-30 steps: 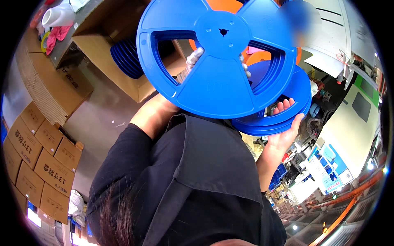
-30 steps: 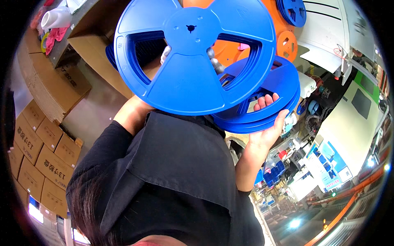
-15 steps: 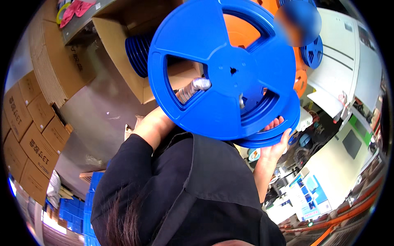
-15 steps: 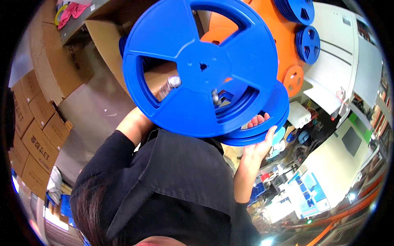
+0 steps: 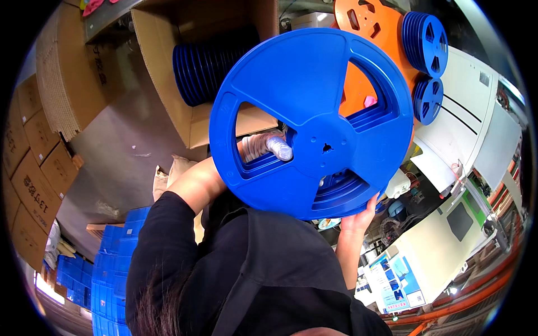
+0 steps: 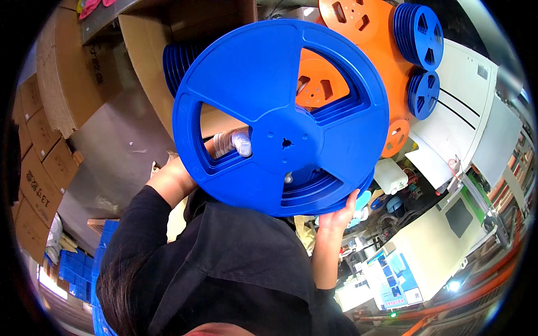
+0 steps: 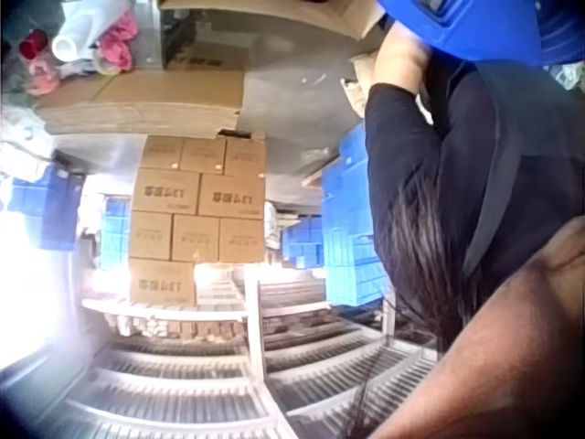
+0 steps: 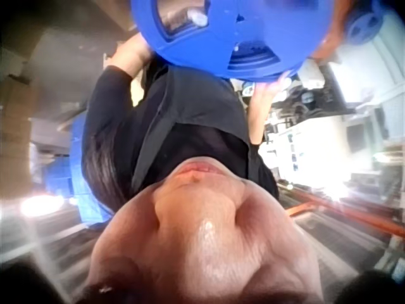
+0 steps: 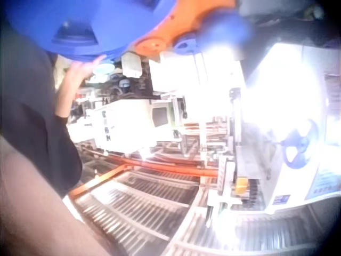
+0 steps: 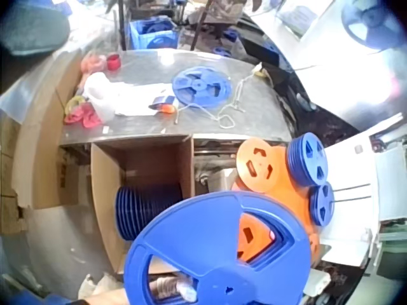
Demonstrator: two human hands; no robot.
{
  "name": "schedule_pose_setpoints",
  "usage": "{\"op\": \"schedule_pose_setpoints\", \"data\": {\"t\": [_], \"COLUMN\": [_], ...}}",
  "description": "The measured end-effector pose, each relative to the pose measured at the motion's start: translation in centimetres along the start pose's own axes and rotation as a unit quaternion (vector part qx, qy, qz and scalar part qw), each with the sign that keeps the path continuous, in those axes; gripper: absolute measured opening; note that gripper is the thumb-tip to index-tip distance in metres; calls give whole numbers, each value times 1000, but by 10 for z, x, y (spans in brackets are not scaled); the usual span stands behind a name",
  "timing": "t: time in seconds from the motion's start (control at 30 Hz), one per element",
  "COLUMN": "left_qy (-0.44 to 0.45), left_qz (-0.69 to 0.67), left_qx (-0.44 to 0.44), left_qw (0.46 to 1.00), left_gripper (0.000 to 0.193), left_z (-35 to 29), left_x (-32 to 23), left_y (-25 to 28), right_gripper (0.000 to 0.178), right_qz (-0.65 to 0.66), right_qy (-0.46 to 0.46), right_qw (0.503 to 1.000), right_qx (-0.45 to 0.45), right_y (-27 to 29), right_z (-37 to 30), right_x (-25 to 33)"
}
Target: The person picks up blue plastic spools from a table and stacks them into a cardboard box. They handle the spools one by one, placing them into the box until it is full. Finally, they wipe a blue spool with a pink cloth.
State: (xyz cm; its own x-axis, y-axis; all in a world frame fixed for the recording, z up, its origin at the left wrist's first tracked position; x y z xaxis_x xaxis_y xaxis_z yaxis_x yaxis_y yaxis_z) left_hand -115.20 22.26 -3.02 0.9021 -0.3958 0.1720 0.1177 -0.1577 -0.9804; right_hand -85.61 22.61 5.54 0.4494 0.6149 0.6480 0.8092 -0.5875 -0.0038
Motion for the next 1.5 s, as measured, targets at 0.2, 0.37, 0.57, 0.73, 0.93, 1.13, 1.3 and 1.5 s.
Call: {"op": "schedule_pose_setpoints", "data": {"t": [0.2, 0.37, 0.57, 0.73, 0.93, 1.13, 1.3, 1.5], "left_qy": [-1, 6, 24, -10, -179, -176, -144, -107], "left_qz": [8, 17, 74, 47, 221, 277, 286, 294], "left_qx": [-8, -7, -53, -314, -482, -462, -433, -395], "left_qw": [1000, 1000, 996, 948, 829, 824, 843, 864], "left_gripper": [82, 83, 84, 64, 51, 49, 47, 44], "left_z": [-2, 5, -1, -49, -40, 30, 74, 106], "left_x": [-5, -2, -6, -25, -87, -151, -174, -180], "left_y": [0, -2, -3, 19, 134, 223, 253, 281], "right_gripper": [52, 52, 46, 49, 47, 47, 46, 48], "right_qz": [-13, -11, -24, -39, -35, -23, -11, -8], "right_qy": [-5, -10, -11, -9, -30, -44, -52, -61], "right_qw": [1000, 999, 998, 998, 998, 998, 998, 998], "right_qx": [10, 39, 58, 39, 37, 31, 15, -21], "right_y": [-9, -11, 8, 8, 7, 14, 18, 23], "right_z": [4, 6, 15, 8, 6, 6, 11, 16], "right_x": [-2, -4, -4, -7, -13, -18, -25, -27]}}
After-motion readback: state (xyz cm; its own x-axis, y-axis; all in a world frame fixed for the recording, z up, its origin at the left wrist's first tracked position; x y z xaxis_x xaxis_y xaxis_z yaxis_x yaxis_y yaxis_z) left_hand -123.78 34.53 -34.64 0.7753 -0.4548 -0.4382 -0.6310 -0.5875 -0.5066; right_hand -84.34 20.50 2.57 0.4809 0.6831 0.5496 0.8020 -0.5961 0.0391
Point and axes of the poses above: each hand's wrist, its own z-axis towards the middle knuckle, its own y-axis out of the back of the hand, x = y × z, the point moved 3 cm from there along z, towards the middle knuckle, and after that the axes turned 3 degrees about -y, right-handed, at the moved point
